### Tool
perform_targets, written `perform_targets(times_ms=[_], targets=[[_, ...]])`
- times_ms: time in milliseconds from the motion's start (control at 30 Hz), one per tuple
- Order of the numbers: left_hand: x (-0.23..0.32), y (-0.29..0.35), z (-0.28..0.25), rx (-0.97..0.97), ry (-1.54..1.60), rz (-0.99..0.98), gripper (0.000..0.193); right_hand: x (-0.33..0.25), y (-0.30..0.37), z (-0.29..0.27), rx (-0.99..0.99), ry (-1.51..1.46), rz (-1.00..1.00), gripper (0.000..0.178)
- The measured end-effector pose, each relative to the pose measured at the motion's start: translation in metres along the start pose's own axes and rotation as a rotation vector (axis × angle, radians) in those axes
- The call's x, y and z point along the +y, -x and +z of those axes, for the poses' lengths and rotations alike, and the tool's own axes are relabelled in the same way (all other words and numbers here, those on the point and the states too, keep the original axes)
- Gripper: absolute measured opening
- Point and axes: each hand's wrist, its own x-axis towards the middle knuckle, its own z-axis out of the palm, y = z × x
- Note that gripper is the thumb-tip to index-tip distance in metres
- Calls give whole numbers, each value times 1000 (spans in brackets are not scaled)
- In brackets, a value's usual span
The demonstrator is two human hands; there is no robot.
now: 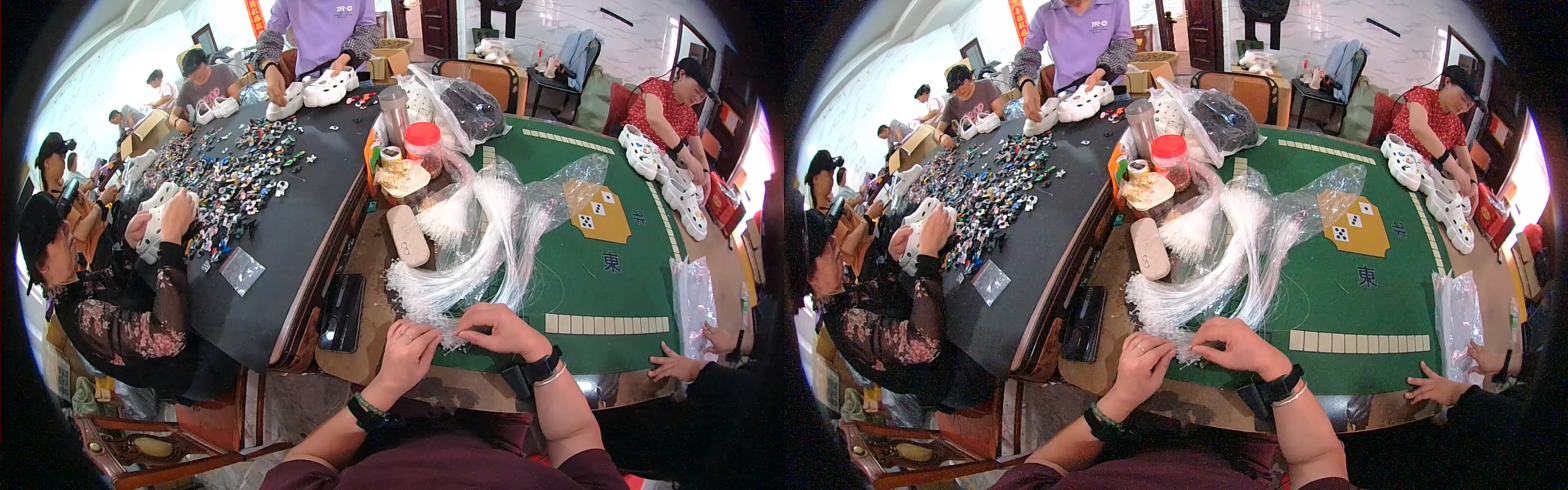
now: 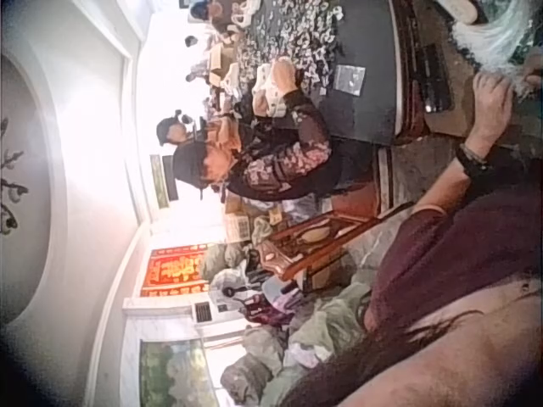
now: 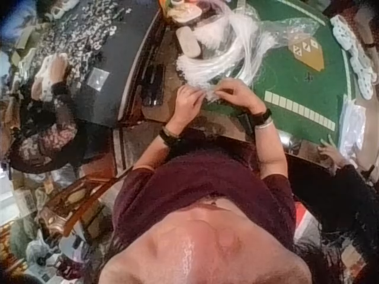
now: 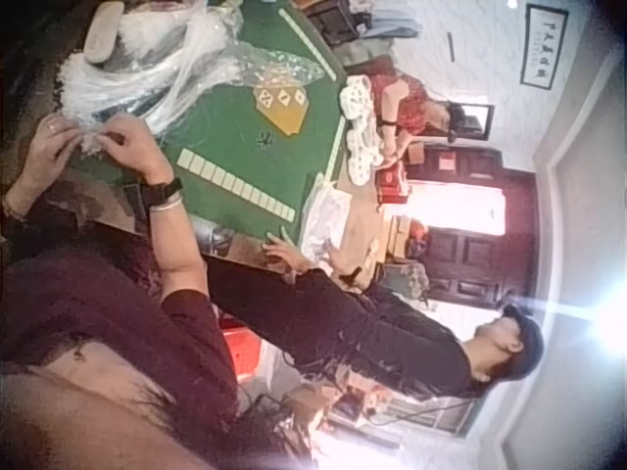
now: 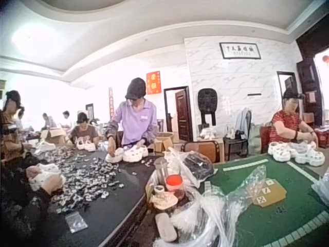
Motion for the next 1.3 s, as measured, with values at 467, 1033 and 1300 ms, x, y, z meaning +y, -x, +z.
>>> perform_targets(times_ms=[467, 1033, 1300], targets=[[-1, 0, 0, -1, 0, -6, 13, 0, -1, 0, 5, -13, 11, 10], [1, -2, 4, -10, -31, 21, 12, 13, 4, 2, -15, 21, -66, 13], [7, 0, 2, -37, -61, -5, 9, 15, 6, 9, 37, -17, -109, 19]])
